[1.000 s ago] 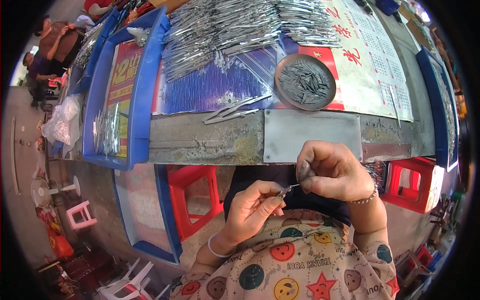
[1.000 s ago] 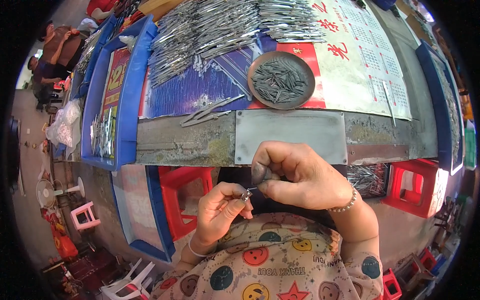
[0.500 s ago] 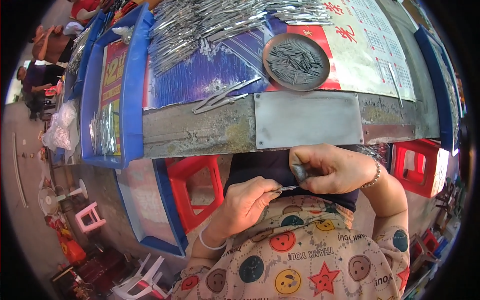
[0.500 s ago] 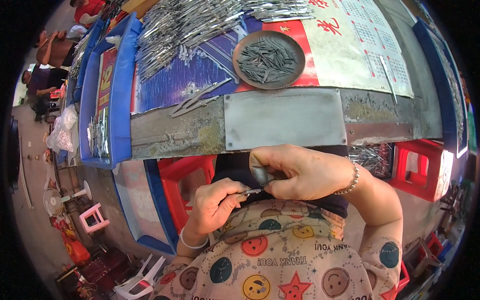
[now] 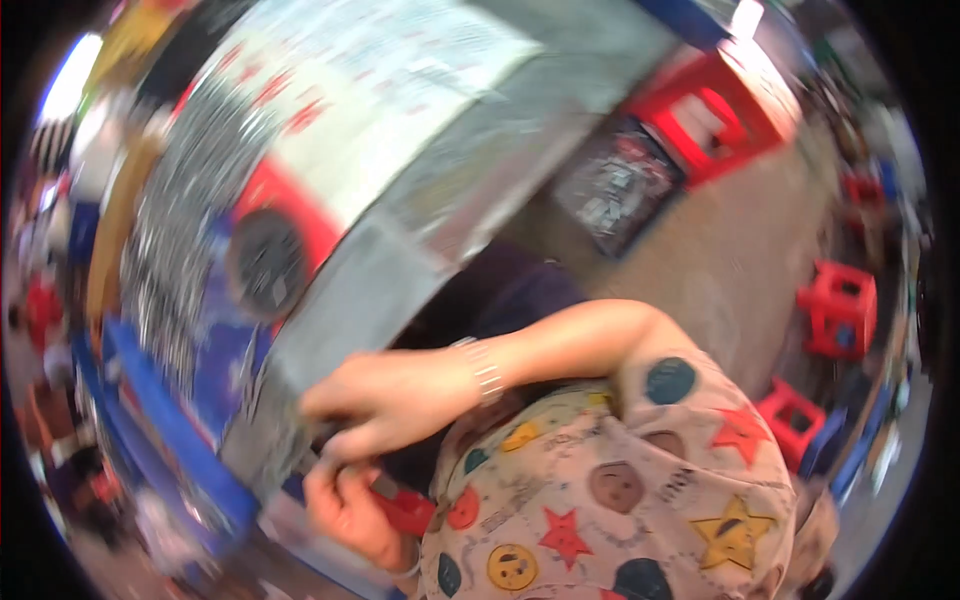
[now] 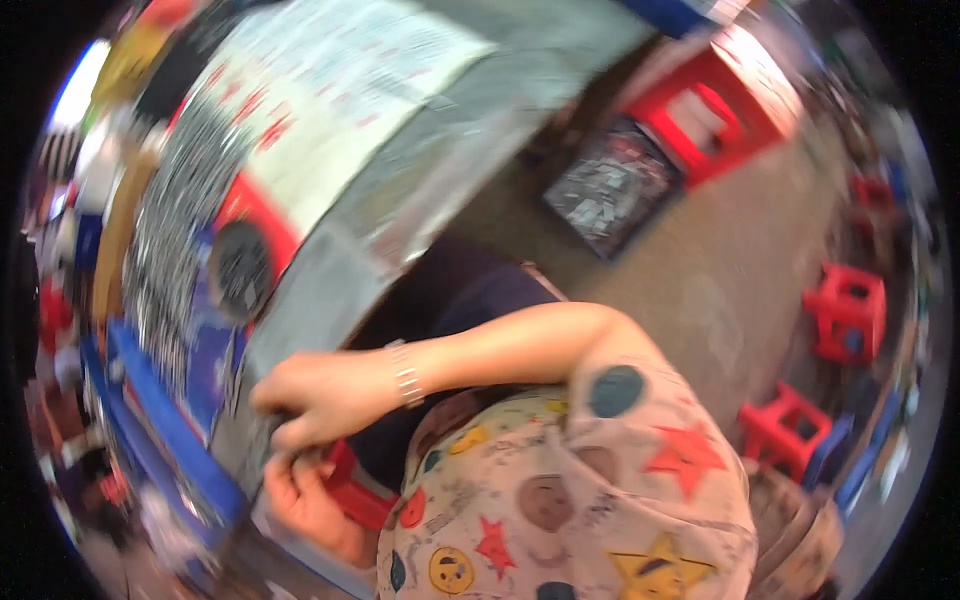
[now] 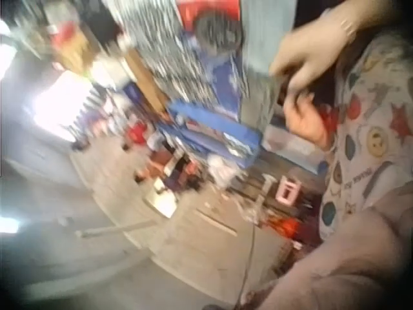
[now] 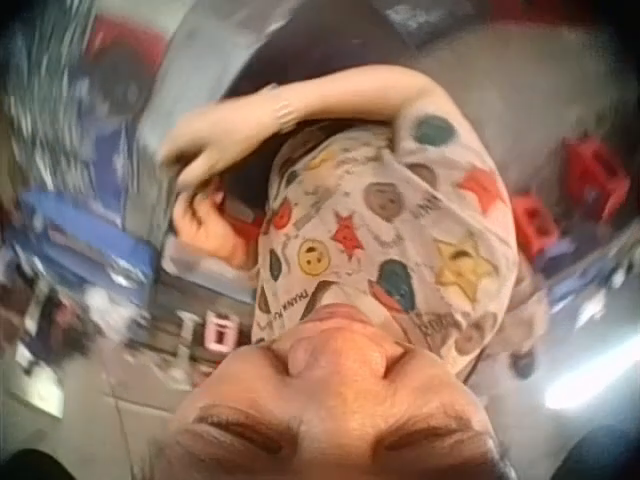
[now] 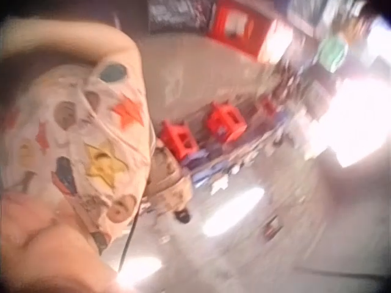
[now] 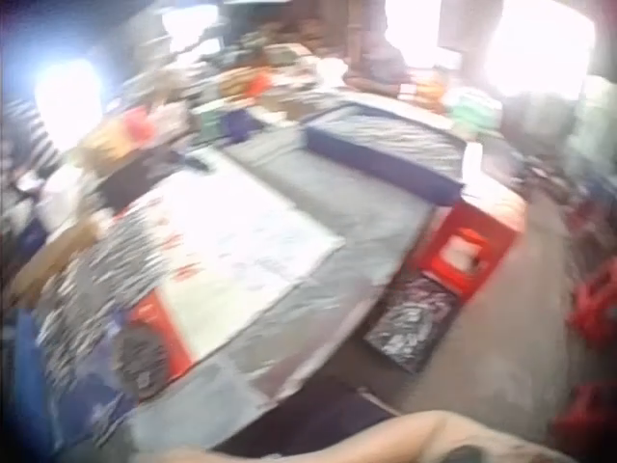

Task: Manually assembling small metal components on a workbench in a workshop setting.

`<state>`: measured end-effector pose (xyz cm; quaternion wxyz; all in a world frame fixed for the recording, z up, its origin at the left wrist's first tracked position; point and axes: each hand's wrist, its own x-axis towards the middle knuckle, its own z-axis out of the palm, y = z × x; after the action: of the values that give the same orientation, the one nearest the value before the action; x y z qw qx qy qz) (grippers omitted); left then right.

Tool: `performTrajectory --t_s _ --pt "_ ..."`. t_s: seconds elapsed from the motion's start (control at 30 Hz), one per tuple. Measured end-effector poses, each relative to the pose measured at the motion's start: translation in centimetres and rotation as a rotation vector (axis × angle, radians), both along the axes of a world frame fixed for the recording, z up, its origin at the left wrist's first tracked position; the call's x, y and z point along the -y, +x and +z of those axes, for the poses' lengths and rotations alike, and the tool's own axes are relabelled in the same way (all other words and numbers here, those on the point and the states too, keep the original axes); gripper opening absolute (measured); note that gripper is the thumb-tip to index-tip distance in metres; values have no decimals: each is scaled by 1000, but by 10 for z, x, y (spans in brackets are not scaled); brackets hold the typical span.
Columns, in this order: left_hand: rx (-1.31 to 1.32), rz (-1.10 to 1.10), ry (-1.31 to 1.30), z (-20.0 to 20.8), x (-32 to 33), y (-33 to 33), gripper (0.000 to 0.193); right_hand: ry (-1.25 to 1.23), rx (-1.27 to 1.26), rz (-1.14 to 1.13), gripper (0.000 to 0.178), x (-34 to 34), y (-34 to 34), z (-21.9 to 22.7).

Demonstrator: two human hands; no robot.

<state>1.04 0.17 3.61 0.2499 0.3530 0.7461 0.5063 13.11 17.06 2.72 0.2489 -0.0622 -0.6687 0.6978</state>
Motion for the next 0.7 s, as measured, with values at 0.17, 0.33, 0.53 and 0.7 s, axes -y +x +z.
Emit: performTrajectory --t_s 0.17,0.33,0.53,0.7 --pt "-322 -5 -210 21 -10 -26 54 -25 -262 -205 23 -3 -16 9" --pt "-205 -352 161 -13 -80 -50 30 133 -446 -566 25 -25 -42 10" --pt "-223 -466 201 -4 -141 -45 30 201 -610 -620 32 -45 -9 43" --pt "-220 -485 184 -7 -165 -51 30 158 -603 -639 32 -53 2 40"
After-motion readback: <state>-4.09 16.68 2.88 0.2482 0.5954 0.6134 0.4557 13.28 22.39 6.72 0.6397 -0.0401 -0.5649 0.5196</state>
